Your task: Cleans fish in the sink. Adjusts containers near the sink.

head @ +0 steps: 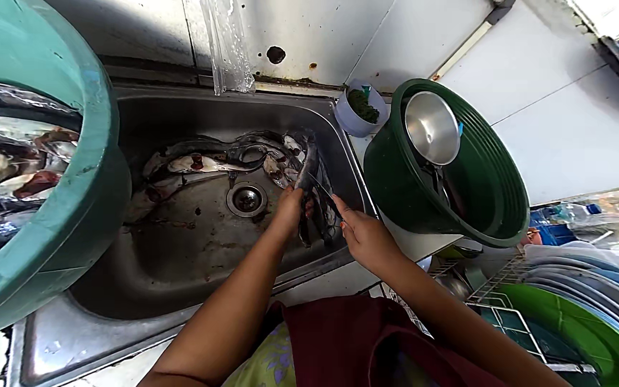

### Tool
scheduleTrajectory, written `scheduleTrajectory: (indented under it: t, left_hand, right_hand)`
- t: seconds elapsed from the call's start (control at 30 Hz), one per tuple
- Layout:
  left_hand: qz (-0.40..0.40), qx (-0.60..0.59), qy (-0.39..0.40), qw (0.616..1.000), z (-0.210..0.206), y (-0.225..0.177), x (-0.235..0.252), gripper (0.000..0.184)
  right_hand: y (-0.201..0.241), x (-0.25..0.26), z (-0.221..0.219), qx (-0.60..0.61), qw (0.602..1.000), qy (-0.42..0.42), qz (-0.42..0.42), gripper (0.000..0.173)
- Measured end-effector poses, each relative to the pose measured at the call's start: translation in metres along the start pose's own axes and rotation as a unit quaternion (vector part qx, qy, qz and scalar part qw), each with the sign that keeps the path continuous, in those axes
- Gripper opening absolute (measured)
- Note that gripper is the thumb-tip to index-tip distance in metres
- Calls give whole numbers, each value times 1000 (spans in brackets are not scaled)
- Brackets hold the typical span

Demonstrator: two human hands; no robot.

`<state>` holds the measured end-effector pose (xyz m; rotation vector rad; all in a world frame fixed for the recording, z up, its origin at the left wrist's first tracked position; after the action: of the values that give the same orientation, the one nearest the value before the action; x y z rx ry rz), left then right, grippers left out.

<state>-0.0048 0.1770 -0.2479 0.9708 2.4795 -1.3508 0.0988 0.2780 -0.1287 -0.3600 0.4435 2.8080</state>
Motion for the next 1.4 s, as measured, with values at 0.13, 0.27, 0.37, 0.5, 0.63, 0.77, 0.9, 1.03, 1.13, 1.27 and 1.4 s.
scheduleTrajectory:
  t: [0.13, 0.27, 0.37, 0.5, 0.63, 0.77, 0.9, 1.03, 1.13, 1.27, 1.4]
  left_hand:
    - [-28, 50, 58, 997, -7, 1, -5, 27]
    - [-58, 102, 100, 988, -15, 7, -9, 29]
    - [-73, 103, 93, 988, -14, 7, -10, 27]
    - [-64, 44, 84, 993, -9, 5, -7, 27]
    - [-28, 5, 53, 998, -5, 4, -5, 24]
    - [-51, 51, 45, 996, -8, 4, -6, 29]
    - [-84, 142, 61, 984, -6, 4, -13, 29]
    - [-74, 115, 105, 985, -11, 3, -16, 37]
    - [-19, -30, 120, 992, -11, -2, -18, 36]
    - [58, -238, 109, 963, -8, -4, -11, 31]
    - [68, -337, 86, 935, -7, 4, -6, 35]
  right_hand:
    - [6, 3, -3, -29, 999, -17, -6, 56]
    - [19, 24, -1, -42, 998, -51, -6, 61]
    - [27, 44, -1, -27, 996, -79, 9, 60]
    - [23, 38, -7, 4, 993, -108, 48, 60]
    - [6, 2, -16, -41, 997, -53, 27, 60]
    - [12, -2, -16, -51, 996, -72, 24, 58]
    - [28, 34, -12, -45, 995, -85, 20, 61]
    - [17, 59, -2, 123, 986, -102, 42, 54]
    - [-4, 40, -3, 310, 940, -138, 19, 53]
    - [-24, 12, -20, 337, 923, -179, -42, 35]
    - [-16, 6, -40, 366, 917, -133, -85, 44]
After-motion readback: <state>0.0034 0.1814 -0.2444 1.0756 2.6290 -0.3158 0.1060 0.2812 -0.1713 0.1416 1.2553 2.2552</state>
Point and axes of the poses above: each hand's wrist, its own x-axis towards the middle knuckle, its own z-axis out of the back of the hand, y = z × x, the point moved 4 cm from there along x, towards the middle knuckle, and after that the axes turned 5 degrees about -y, right-handed, at the moved point
